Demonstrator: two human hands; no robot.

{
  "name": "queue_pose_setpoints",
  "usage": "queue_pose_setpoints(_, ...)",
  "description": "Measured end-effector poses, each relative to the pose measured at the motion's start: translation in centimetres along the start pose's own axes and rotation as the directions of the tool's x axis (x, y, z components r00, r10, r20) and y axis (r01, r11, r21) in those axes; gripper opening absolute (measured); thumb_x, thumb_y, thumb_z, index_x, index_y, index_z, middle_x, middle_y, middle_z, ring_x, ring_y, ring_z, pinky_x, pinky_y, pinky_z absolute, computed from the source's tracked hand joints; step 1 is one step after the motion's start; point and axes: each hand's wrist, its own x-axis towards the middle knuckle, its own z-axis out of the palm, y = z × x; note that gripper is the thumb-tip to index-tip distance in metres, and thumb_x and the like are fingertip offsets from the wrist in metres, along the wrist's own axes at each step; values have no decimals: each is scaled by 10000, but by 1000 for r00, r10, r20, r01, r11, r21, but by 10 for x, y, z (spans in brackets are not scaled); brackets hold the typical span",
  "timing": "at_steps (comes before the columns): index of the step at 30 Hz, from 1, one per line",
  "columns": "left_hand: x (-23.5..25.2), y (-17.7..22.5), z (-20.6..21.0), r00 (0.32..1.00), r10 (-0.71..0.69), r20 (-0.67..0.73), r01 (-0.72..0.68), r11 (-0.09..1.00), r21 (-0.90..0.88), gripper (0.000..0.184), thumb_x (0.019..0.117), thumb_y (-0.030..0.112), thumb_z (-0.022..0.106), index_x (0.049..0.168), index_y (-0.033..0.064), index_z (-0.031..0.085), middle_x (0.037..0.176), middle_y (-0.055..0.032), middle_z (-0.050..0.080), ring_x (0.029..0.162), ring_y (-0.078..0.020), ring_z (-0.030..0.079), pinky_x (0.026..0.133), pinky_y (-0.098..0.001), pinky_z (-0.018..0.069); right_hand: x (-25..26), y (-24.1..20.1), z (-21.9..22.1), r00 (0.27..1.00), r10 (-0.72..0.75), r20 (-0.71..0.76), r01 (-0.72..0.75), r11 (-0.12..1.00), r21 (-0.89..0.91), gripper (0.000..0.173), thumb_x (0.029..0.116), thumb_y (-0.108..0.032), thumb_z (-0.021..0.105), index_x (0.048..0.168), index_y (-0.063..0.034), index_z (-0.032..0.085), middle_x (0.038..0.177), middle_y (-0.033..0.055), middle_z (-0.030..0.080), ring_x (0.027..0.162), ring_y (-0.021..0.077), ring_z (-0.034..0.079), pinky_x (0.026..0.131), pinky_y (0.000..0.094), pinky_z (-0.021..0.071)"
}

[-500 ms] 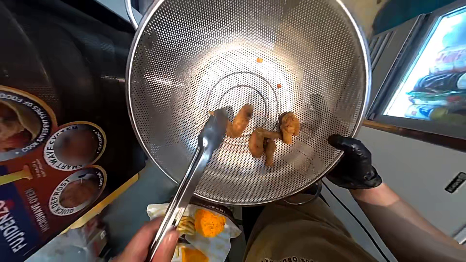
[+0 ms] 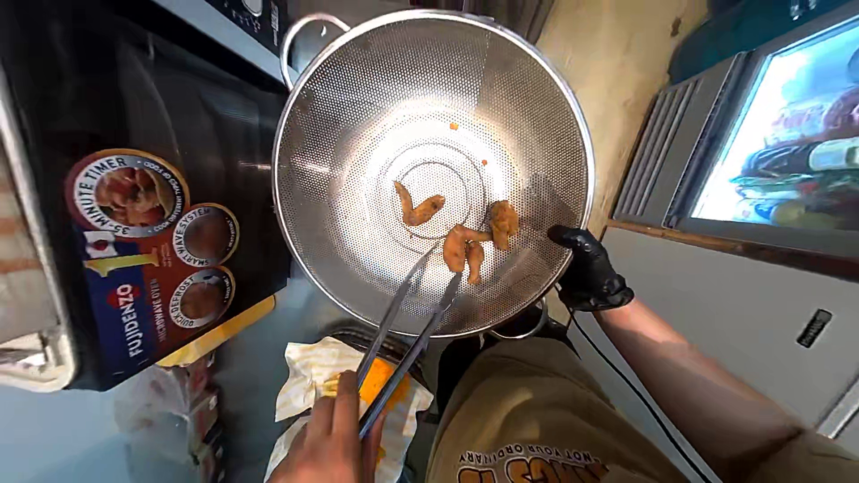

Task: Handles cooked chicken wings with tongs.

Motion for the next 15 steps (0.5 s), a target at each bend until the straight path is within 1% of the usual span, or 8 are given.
queue_pose_setpoints(2, 3, 10, 7, 1000, 11, -22, -10, 998, 61, 532, 961, 340, 701, 1334, -29, 609, 935, -210, 674, 718, -387, 704, 550, -499, 559, 0, -1, 1, 1000, 15, 1, -15, 1000, -12, 355, 907, -191, 571, 1256, -155, 515, 978, -42, 711, 869, 49, 706, 755, 255, 612)
queue_pose_setpoints(5, 10, 19, 22, 995, 13, -100, 0, 991, 132, 505, 926, 325, 738, 1297, -2, 632, 889, -181, 667, 667, -355, 700, 503, -458, 548, 1, 1, -1, 1000, 6, 29, -6, 1000, -1, 376, 925, -189, 558, 1294, -148, 498, 1009, -33, 703, 895, 56, 702, 774, 266, 611)
queue_pose_setpoints(6, 12, 19, 26, 992, 9, -125, 9, 990, 143, 483, 928, 321, 730, 1281, 4, 640, 874, -172, 660, 653, -347, 697, 490, -449, 542, 2, 2, -1, 1000, 2, 29, -2, 1000, 0, 385, 919, -192, 562, 1296, -145, 495, 1010, -31, 702, 894, 56, 701, 773, 268, 610)
queue_pose_setpoints(8, 13, 14, 29, 988, -11, -156, 31, 992, 125, 425, 968, 337, 671, 1247, 17, 649, 852, -164, 657, 635, -351, 691, 477, -466, 535, 2, 2, -1, 999, -17, 45, 17, 1000, 2, 387, 924, -188, 559, 1302, -145, 488, 1021, -32, 699, 908, 55, 700, 790, 267, 609)
queue_pose_setpoints(10, 12, 4, 28, 987, -33, -159, 41, 998, 48, 418, 1010, 371, 586, 1224, 21, 670, 829, -159, 673, 611, -354, 685, 480, -499, 536, 2, 2, -2, 998, -27, 64, 26, 1000, 17, 364, 941, -170, 550, 1299, -155, 488, 1030, -33, 698, 919, 53, 698, 801, 258, 606)
queue_pose_setpoints(12, 11, -11, 23, 993, -62, -97, 51, 993, -106, 453, 1037, 428, 514, 1202, 39, 678, 797, -139, 681, 602, -330, 667, 506, -524, 532, 2, 2, -2, 997, -35, 75, 34, 999, 23, 364, 951, -162, 547, 1309, -157, 484, 1042, -31, 695, 927, 52, 696, 805, 258, 606)
queue_pose_setpoints(13, 12, -22, 23, 996, -74, -49, 62, 976, -209, 475, 1039, 473, 491, 1195, 69, 685, 764, -105, 670, 595, -285, 644, 518, -506, 526, 3, 2, -2, 996, -37, 78, 35, 999, 24, 367, 947, -166, 550, 1308, -159, 486, 1042, -31, 699, 925, 53, 699, 801, 259, 609)
queue_pose_setpoints(15, 15, -42, 25, 993, -91, 77, 116, 899, -423, 459, 1016, 535, 496, 1194, 164, 700, 727, 9, 634, 585, -140, 585, 533, -391, 503, 4, 2, -1, 997, -30, 74, 28, 999, 27, 398, 937, -172, 563, 1325, -160, 479, 1050, -30, 698, 928, 54, 699, 802, 261, 611)
